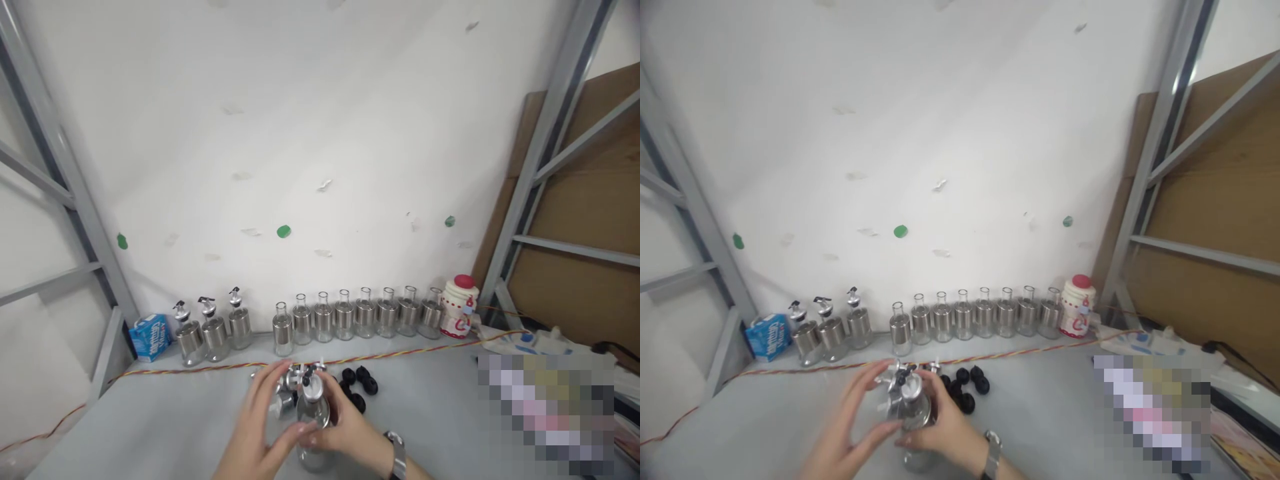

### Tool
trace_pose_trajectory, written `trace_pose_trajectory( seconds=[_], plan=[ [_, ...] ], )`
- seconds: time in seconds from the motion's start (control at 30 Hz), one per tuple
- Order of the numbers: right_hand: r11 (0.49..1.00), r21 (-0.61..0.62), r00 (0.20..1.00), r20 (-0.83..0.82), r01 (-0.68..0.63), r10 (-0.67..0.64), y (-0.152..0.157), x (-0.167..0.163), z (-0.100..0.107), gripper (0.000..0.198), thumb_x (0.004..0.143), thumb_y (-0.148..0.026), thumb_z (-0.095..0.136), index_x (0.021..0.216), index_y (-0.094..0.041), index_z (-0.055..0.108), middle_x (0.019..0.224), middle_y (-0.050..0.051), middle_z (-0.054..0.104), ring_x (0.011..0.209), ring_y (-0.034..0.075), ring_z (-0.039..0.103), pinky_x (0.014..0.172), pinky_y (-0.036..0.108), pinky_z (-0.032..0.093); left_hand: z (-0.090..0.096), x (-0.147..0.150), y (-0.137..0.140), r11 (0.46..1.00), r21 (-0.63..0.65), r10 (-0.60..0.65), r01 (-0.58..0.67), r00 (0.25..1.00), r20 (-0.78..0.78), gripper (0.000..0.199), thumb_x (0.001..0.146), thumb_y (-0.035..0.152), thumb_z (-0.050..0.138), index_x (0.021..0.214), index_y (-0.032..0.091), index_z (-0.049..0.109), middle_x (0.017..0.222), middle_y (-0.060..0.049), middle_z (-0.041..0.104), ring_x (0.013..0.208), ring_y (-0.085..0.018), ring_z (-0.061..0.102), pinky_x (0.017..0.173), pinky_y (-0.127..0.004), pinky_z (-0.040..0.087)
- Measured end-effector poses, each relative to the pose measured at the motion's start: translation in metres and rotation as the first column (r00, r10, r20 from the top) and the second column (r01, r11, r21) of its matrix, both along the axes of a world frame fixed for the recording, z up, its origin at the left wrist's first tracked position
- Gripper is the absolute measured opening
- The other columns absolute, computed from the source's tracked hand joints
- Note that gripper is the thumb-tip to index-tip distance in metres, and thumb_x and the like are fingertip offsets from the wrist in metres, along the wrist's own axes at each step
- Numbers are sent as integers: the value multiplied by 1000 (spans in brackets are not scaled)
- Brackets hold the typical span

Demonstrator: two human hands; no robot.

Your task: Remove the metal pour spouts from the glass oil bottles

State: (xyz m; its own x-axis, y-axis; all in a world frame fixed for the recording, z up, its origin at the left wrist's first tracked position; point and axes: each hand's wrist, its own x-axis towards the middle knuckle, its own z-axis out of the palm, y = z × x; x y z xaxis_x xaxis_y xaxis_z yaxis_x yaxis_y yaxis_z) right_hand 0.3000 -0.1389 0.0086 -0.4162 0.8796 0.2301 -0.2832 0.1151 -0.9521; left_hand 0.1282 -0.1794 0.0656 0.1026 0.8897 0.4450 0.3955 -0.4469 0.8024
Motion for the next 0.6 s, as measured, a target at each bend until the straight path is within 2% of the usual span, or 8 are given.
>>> trace_pose_trajectory(
  seconds=[0.1, 0.17, 0.23, 0.33, 0.4, 0.47, 0.53, 0.6],
  plan=[
    [997, -50, 988, 143, -51, 58, -8, -3, 7, 79, 47, -19, 77, 116, -23, 39, 109, 6, 53, 96, 22, 51, 80, 34, 41, -9, 22, 26, 941, -199, -244, 273, 957, 159, 47, 69, 30, 62, 115, 25, 48, 123, -6, 49, 115, -26, 40, 97, -40, 31],
    [998, -45, 987, 158, -34, 40, -11, -3, 10, 75, 46, -16, 75, 114, -21, 43, 105, 5, 54, 92, 20, 52, 79, 33, 41, -8, 32, 35, 853, -283, -336, 438, 876, 346, 37, 75, 29, 57, 111, 23, 51, 115, -7, 56, 110, -24, 46, 95, -39, 32],
    [997, -70, 987, 162, 14, -2, -13, -2, 9, 68, 46, -13, 73, 108, -18, 48, 98, 3, 56, 87, 19, 53, 77, 30, 40, -3, 38, 39, 757, -311, -355, 574, 762, 542, 32, 76, 30, 55, 106, 20, 53, 102, -7, 62, 99, -23, 54, 91, -38, 36],
    [964, -261, 987, 128, -58, 94, -14, 1, 2, 47, 48, -15, 68, 94, -14, 56, 77, 0, 59, 71, 16, 54, 66, 26, 40, 1, 41, 42, 652, -301, -231, 696, 561, 795, 26, 76, 32, 55, 98, 18, 57, 85, -6, 65, 81, -20, 61, 79, -34, 42],
    [906, -379, 975, 43, -187, 219, -15, 2, -3, 30, 53, -19, 61, 83, -13, 59, 67, 0, 58, 64, 14, 53, 61, 24, 39, -5, 43, 43, 631, -281, -117, 723, 446, 887, 23, 75, 31, 57, 92, 16, 59, 81, -6, 64, 74, -18, 61, 74, -32, 44],
    [849, -444, 952, -35, -287, 304, -16, 1, -6, 20, 56, -21, 54, 74, -13, 60, 64, 0, 58, 59, 12, 51, 59, 22, 37, -16, 44, 45, 648, -257, -33, 717, 363, 931, 16, 73, 28, 59, 82, 15, 60, 75, -4, 64, 68, -15, 61, 69, -29, 46],
    [799, -504, 937, -75, -330, 340, -17, -1, -4, 16, 54, -21, 50, 66, -13, 59, 60, 0, 56, 54, 10, 49, 56, 20, 35, -27, 47, 46, 687, -302, 79, 660, 346, 935, 12, 70, 26, 62, 69, 15, 58, 62, 0, 61, 55, -11, 59, 61, -25, 46],
    [756, -561, 934, -102, -338, 343, -17, -3, 3, 16, 53, -24, 46, 58, -12, 56, 56, 0, 54, 52, 8, 47, 54, 18, 33, -33, 50, 48, 713, -442, 246, 543, 397, 884, 14, 67, 26, 65, 67, 15, 56, 55, 2, 60, 47, -10, 58, 53, -21, 46]
  ],
)
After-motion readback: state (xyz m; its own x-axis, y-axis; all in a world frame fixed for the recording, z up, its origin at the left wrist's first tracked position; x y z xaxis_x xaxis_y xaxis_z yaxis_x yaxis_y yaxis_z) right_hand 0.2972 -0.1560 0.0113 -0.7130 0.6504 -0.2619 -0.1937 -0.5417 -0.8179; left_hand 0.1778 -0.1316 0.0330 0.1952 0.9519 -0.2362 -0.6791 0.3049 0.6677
